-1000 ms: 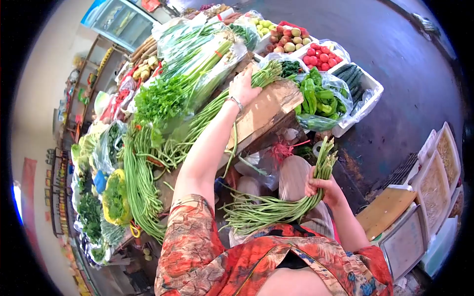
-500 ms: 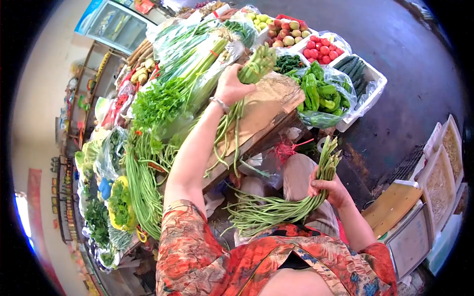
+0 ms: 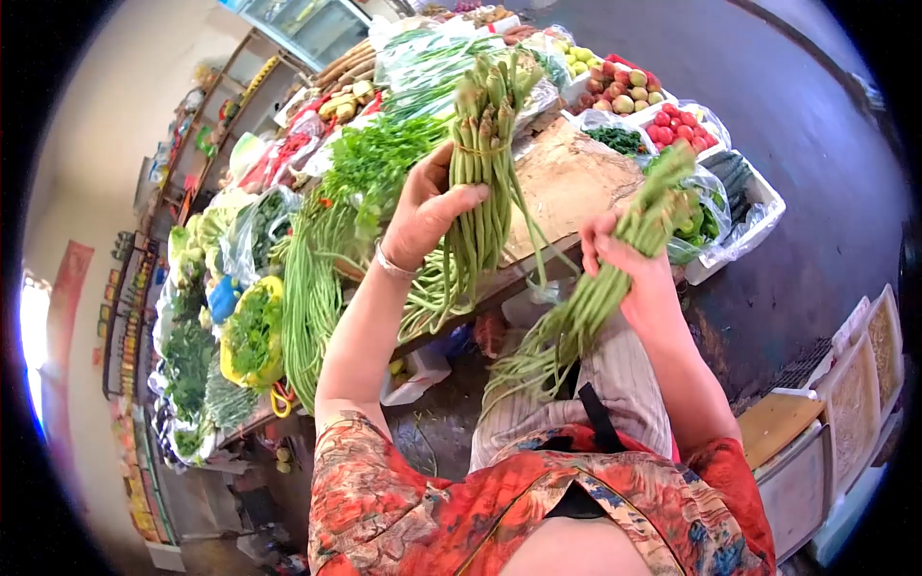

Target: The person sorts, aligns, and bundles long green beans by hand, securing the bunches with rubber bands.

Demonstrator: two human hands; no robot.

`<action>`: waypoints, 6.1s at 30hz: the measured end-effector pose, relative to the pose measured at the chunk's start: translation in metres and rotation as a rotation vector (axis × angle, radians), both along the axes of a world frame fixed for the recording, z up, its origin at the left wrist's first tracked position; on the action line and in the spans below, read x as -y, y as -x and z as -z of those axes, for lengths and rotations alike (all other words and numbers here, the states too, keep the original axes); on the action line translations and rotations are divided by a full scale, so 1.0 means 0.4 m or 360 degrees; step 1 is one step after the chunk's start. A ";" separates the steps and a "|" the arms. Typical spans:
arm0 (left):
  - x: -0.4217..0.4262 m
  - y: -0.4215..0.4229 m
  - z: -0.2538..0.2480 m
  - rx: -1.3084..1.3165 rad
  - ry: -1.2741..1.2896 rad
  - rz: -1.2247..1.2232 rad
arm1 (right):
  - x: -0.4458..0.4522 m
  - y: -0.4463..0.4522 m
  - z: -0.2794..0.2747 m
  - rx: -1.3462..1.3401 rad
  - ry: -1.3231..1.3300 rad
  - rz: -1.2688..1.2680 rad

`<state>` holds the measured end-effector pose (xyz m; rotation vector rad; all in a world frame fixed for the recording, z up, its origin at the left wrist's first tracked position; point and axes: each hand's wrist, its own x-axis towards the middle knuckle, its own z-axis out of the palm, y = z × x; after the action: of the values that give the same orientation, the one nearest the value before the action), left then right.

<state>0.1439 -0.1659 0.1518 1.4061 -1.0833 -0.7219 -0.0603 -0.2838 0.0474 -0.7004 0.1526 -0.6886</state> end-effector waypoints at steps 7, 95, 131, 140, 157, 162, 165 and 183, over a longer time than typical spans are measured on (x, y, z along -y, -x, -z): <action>-0.074 0.047 0.016 -0.0112 0.0053 0.0027 | -0.085 -0.114 -0.081 0.0050 0.0347 0.0008; 0.003 0.082 0.109 0.0360 -0.0182 -0.0311 | -0.032 -0.041 0.153 -0.0108 0.0281 -0.0883; -0.569 -0.281 -0.691 0.0742 0.0703 -0.1439 | 0.495 0.099 -0.267 0.0933 0.0436 -0.0465; -0.594 -0.156 -0.738 0.0642 0.0914 -0.1383 | 0.377 0.187 -0.585 0.0522 0.0507 0.0723; -0.649 -0.211 -0.600 0.0410 0.0607 -0.1283 | 0.316 0.347 -0.791 0.0352 0.1164 0.0872; -0.568 -0.134 -0.608 0.0393 0.0757 -0.1117 | 0.341 0.385 -0.807 0.0262 0.1083 0.0953; -0.470 -0.037 -0.608 0.0423 0.0822 -0.0974 | 0.365 0.420 -0.818 0.0260 0.0801 0.0967; -0.714 -0.419 -0.604 0.0322 0.0649 -0.0864 | 0.573 0.612 -0.769 0.0334 0.0678 0.0906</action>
<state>0.3116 0.1199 0.3932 1.3426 -0.8764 0.0344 -0.3051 -0.5131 0.3552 -0.9978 0.0062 -1.3599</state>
